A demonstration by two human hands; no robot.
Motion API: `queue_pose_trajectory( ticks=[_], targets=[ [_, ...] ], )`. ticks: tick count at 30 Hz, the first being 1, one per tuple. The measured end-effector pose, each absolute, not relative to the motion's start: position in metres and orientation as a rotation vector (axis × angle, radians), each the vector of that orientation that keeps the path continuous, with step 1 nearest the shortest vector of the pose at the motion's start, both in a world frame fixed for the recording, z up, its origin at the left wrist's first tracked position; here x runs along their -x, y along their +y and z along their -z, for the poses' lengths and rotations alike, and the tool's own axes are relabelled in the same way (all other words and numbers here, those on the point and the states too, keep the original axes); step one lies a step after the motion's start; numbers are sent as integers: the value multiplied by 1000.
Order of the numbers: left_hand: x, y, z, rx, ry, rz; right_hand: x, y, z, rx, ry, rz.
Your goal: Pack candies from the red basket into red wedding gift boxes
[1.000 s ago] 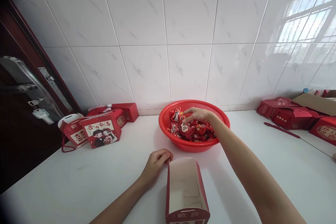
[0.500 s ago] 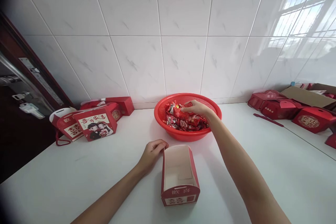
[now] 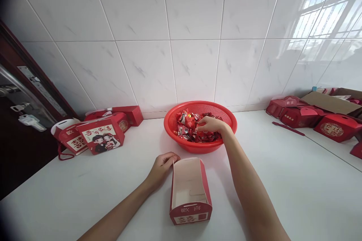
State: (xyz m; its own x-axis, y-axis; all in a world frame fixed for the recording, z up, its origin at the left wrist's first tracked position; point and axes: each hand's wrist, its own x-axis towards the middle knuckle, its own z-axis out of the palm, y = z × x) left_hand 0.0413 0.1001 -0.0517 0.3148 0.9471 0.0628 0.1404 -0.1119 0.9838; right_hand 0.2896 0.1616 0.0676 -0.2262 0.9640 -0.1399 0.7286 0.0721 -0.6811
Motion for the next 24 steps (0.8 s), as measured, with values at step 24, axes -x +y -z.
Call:
queue_pose_trajectory(
  ticks=[24],
  targets=[
    [-40,94,48,-1526,1065,-886,-264,149,-75,2068,-2429,-792]
  ],
)
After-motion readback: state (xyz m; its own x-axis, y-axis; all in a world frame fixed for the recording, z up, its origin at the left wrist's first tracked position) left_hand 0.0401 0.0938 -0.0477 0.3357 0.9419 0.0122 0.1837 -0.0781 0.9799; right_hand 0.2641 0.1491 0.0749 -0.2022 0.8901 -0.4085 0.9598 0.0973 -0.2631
